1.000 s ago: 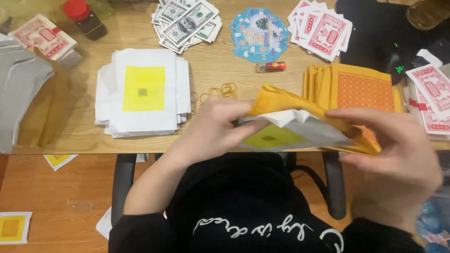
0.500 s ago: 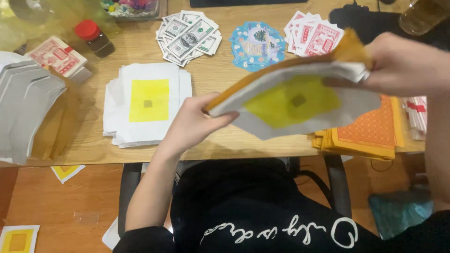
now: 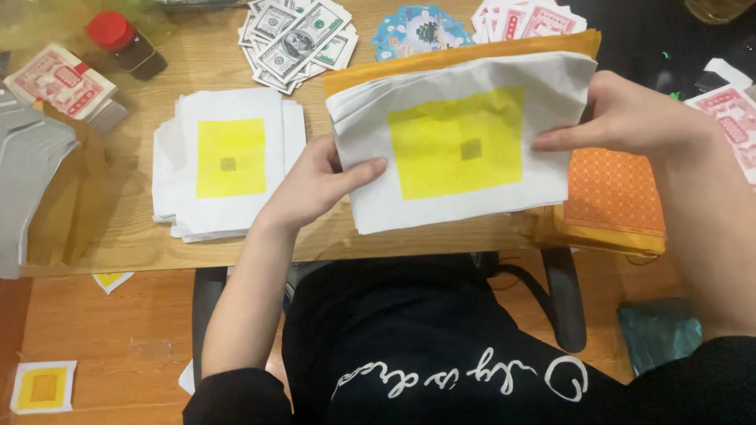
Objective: The person counts and stacks red and blue paper money, then places them into yellow envelopes. They repeat this process, adding different denominations of paper money into the envelopes and stacking the completed packs.
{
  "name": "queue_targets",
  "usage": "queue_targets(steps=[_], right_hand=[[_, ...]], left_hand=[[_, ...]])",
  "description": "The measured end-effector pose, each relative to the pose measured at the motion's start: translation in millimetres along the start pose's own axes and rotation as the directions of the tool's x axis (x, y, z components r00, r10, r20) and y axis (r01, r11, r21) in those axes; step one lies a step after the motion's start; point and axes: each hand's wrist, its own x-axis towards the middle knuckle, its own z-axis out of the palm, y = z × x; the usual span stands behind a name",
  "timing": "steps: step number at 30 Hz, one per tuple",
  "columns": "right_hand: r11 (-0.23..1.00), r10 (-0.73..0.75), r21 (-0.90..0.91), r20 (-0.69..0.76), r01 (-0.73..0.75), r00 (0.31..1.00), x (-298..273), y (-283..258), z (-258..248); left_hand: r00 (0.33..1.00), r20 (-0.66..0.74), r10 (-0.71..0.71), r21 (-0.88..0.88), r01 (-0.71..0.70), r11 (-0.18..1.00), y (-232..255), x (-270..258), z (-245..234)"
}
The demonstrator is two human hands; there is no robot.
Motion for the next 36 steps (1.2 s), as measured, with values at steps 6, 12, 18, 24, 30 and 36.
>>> queue_targets(steps=[6, 12, 18, 24, 30, 36], right_hand=[[0.970, -0.243, 0.025, 0.167, 0.242, 0.956, 19, 20, -11], [0.826, -0.486, -0.092, 0.384, 0.556, 0.785, 31, 30, -20], [0.792, -0.606, 0.200, 0.380, 0.577, 0.699, 18, -2, -12], [0.884, -0.308, -0.145, 0.534, 0.444, 0.788, 17, -12, 9], [0.878, -0.450, 0.026, 0.390, 0.478, 0.804, 14, -4, 12], [0.787, -0.614, 0.172, 0.310, 0.593, 0.726, 19, 1, 23]], left_hand=[[0.985, -0.081, 0.151, 0.135, -0.139, 0.981, -2, -14, -8], [0.959, 0.115, 0.260, 0.153, -0.276, 0.949, -6, -40, -10], [0.856, 0.459, 0.239, -0.549, 0.062, 0.834, -40, -37, 19], [0.924, 0.363, -0.120, -0.036, 0.142, 0.989, -68, -17, 81], [0.900, 0.436, 0.004, -0.434, 0.206, 0.877, -120, -20, 93], [0.856, 0.516, -0.021, -0.560, 0.356, 0.748, -126, -21, 115]])
